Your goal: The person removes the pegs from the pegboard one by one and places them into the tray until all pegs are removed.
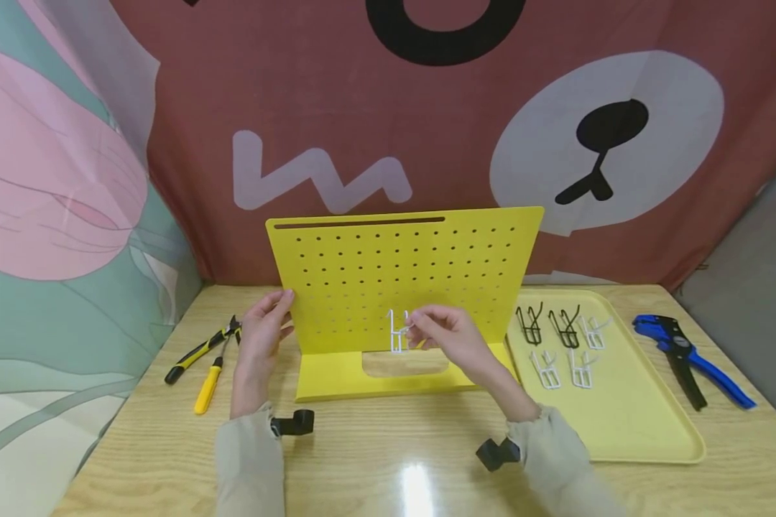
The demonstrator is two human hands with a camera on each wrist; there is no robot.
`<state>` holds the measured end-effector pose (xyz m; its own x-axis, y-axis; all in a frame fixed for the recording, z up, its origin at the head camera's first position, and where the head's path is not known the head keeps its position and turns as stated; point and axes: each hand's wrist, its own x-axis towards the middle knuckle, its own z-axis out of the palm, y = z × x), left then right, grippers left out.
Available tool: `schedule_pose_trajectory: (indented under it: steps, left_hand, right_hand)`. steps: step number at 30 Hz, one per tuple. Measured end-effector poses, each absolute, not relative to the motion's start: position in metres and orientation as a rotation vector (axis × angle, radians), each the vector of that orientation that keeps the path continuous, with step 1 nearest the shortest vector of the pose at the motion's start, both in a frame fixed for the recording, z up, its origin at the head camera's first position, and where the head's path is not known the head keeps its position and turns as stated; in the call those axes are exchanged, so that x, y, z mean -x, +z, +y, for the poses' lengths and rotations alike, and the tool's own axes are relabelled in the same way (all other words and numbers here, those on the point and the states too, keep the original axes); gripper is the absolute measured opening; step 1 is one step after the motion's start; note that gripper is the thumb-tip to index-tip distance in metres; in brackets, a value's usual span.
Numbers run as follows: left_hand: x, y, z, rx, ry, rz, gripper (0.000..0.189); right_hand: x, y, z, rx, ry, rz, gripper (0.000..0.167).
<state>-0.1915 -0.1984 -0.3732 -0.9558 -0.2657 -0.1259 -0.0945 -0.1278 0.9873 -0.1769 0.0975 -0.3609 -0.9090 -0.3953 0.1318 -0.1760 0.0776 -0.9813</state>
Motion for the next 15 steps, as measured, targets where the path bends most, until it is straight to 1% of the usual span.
schedule_pose_trajectory:
  steps: [5,15]
  left_hand:
    - [0.191,-0.374,-0.198,-0.406,-2.245,-1.985,0.028]
    - [0.19,-0.373,-0.198,-0.406,-2.242,-2.004,0.035]
  right_hand:
    - [0.179,-0.371,0.12,0.573,-1.852,2.262,0.03]
    - [0.174,-0.37,0.189,0.489,-1.797,2.463,0.03]
